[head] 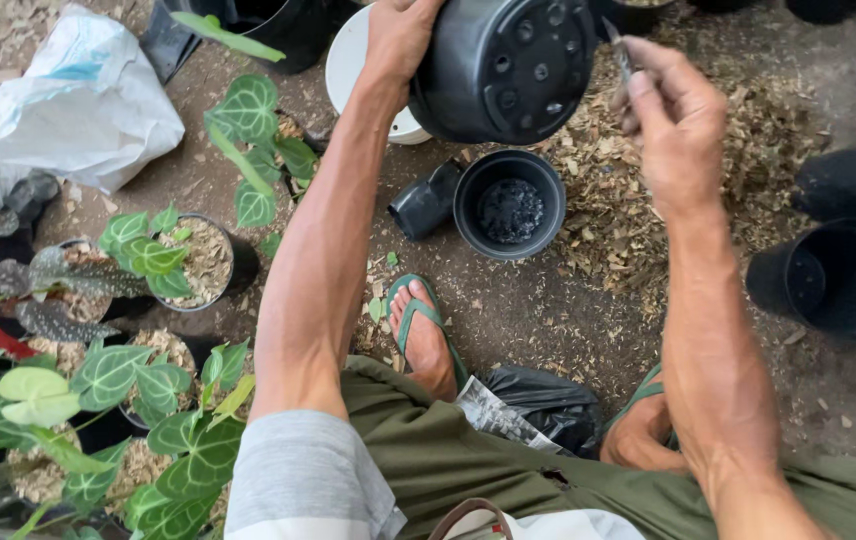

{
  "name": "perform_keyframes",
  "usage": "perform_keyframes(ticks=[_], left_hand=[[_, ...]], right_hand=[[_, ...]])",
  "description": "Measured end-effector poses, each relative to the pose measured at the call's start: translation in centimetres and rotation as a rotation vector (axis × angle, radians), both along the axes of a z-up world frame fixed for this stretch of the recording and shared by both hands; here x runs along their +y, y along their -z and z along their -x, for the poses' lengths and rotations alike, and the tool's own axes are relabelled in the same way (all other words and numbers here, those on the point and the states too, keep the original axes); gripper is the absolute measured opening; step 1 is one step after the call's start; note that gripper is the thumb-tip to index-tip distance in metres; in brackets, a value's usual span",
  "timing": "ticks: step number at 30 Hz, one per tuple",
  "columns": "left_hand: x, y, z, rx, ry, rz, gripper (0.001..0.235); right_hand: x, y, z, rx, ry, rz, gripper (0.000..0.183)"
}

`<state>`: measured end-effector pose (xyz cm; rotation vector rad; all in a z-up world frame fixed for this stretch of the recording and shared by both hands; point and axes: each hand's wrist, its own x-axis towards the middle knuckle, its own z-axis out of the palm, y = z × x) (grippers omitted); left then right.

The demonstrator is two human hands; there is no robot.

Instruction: The person gathers wood chips from the ground and places them into a black plastic pot. They then use a small metal tool to poke drainage holes in the bottom of the pot. The person is wearing green flip-flops and is surrounded by potted plants and gardening supplies.

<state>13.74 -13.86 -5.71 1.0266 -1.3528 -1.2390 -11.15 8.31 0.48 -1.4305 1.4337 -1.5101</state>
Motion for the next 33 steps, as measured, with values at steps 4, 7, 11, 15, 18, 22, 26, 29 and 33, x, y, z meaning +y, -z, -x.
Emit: perform_keyframes(ticks=[4,7,11,15,18,22,26,29,33], left_hand=[[0.1,-0.8,0.4,-0.176,0.003,-0.063,0.044],[0.3,-0.9,1.2,-0.214,0.050,0.012,0.044],[0.2,-0.7,2.3,-0.286,0.094,0.163,0.047],[-0.1,-0.1,3.3,-0.312,0.110,0.138,0.052],[-0.6,0.9,3.3,-0.302,0.088,0.276,0.051],[-2.0,2.3,2.8,-0.515,0.015,0.108,0.045],[-2.6,3.5,1.8,-0.514,-0.039,0.135,0.041],[-3.2,4.6,1.1,-0.515,-0.067,0.178,0.037],[-4.1,5.8,1.1,-0.525,-0.045,0.123,0.038]], right_hand=[[1.3,2.6,0.4,-0.014,0.036,0.021,0.022],[2.0,3.7,0.6,0.128,0.066,0.099,0.023],[2.4,4.4,0.8,0.437,0.200,0.102,0.023],[2.0,5.8,1.3,0.549,0.232,0.147,0.019],[1.2,7.6,1.7,0.391,0.264,0.107,0.013],[0.7,10.9,1.6,0.321,0.399,-0.146,0.011],[2.2,14.9,0.3,0.537,0.261,-0.357,0.038],[3.5,19.0,-1.3,0.415,0.113,-0.724,0.042],[3.7,21.9,-1.4,0.316,0.061,-0.656,0.027]])
